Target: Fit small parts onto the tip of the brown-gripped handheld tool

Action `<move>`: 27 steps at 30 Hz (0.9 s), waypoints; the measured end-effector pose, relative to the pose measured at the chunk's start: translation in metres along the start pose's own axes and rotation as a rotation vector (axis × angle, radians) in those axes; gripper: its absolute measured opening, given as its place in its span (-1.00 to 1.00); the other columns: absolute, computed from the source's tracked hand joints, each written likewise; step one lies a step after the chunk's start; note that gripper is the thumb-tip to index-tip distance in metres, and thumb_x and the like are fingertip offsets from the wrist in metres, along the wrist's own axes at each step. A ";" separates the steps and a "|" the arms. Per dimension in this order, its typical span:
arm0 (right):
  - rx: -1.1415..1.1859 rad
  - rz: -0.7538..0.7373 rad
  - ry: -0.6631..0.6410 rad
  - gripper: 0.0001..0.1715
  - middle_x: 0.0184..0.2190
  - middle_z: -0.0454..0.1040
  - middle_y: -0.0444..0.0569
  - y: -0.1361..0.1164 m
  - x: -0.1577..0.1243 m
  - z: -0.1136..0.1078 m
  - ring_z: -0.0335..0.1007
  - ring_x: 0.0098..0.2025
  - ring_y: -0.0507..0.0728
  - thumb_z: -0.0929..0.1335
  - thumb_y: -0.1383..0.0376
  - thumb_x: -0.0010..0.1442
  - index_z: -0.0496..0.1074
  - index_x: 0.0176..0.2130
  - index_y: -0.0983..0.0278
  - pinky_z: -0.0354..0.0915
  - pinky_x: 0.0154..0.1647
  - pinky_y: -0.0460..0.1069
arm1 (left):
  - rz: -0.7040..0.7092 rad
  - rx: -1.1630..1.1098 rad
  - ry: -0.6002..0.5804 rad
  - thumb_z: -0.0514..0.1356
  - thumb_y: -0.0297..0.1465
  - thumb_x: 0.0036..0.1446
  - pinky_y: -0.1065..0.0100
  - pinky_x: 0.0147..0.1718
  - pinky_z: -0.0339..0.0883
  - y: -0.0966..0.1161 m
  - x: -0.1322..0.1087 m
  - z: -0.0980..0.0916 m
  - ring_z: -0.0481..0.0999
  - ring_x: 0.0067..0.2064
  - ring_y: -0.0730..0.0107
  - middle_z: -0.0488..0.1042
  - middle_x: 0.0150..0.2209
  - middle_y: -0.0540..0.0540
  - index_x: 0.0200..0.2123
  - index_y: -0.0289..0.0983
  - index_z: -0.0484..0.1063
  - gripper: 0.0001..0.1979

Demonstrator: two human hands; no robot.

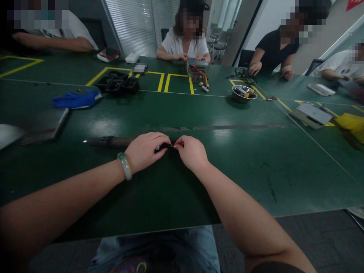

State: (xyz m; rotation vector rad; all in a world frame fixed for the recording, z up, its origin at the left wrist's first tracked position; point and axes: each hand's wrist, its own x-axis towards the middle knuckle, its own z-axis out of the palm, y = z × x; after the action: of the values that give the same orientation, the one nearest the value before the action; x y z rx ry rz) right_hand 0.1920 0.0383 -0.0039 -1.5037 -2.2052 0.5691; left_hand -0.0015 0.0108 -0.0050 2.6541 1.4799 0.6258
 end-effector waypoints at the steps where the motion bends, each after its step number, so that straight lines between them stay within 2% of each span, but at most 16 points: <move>1: -0.005 -0.006 0.005 -0.88 -0.33 0.51 -0.13 0.000 0.000 0.001 0.38 -0.30 0.04 0.35 0.23 0.20 0.50 -0.29 0.19 0.19 -0.30 -0.07 | 0.000 -0.001 -0.001 0.11 -0.40 0.20 0.15 -0.02 0.28 0.000 0.000 0.000 0.40 -0.02 0.23 0.44 -0.04 -0.07 -0.09 -0.19 0.40 -0.79; 9: -0.018 -0.080 0.006 -0.91 -0.33 0.50 -0.14 -0.002 -0.003 0.000 0.39 -0.29 0.04 0.34 0.28 0.22 0.44 -0.23 0.20 0.20 -0.30 -0.08 | -0.001 0.011 0.008 0.11 -0.39 0.20 0.13 -0.01 0.29 0.000 0.000 -0.001 0.41 -0.01 0.21 0.45 -0.03 -0.08 -0.11 -0.20 0.41 -0.80; 16: -0.017 -0.101 0.027 -0.69 -0.29 0.50 -0.11 -0.008 -0.005 0.002 0.41 -0.24 0.05 0.31 0.33 0.23 0.37 0.00 0.21 0.23 -0.22 -0.06 | -0.008 0.026 0.025 0.12 -0.35 0.21 0.16 -0.04 0.30 -0.002 0.001 0.001 0.43 -0.04 0.22 0.46 -0.07 -0.09 -0.14 -0.21 0.43 -0.83; 20: -0.030 -0.135 0.036 -0.67 -0.25 0.50 -0.10 -0.005 -0.004 0.005 0.41 -0.21 0.06 0.30 0.35 0.24 0.39 0.02 0.20 0.25 -0.17 -0.05 | -0.013 0.024 0.024 0.12 -0.35 0.21 0.17 -0.04 0.30 -0.002 0.002 0.001 0.43 -0.04 0.24 0.47 -0.07 -0.07 -0.13 -0.20 0.43 -0.82; 24: -0.009 -0.093 0.025 -0.64 -0.27 0.52 -0.11 -0.001 -0.001 0.008 0.42 -0.19 0.06 0.31 0.34 0.24 0.40 0.04 0.18 0.27 -0.12 -0.04 | -0.011 0.017 0.022 0.12 -0.35 0.20 0.17 -0.04 0.30 -0.002 0.002 0.000 0.44 -0.05 0.24 0.47 -0.07 -0.08 -0.14 -0.20 0.44 -0.82; 27: 0.003 -0.100 0.009 -0.61 -0.16 0.52 -0.07 0.000 0.002 0.011 0.42 -0.11 0.06 0.30 0.35 0.25 0.40 0.07 0.19 0.26 -0.02 -0.03 | -0.010 0.016 0.027 0.11 -0.35 0.20 0.17 -0.03 0.30 -0.001 0.003 0.000 0.44 -0.05 0.24 0.48 -0.08 -0.08 -0.14 -0.21 0.44 -0.82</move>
State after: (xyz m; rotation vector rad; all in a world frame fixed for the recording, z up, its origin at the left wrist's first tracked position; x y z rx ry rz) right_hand 0.1856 0.0392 -0.0126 -1.3828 -2.2562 0.5327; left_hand -0.0015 0.0137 -0.0044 2.6585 1.5098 0.6541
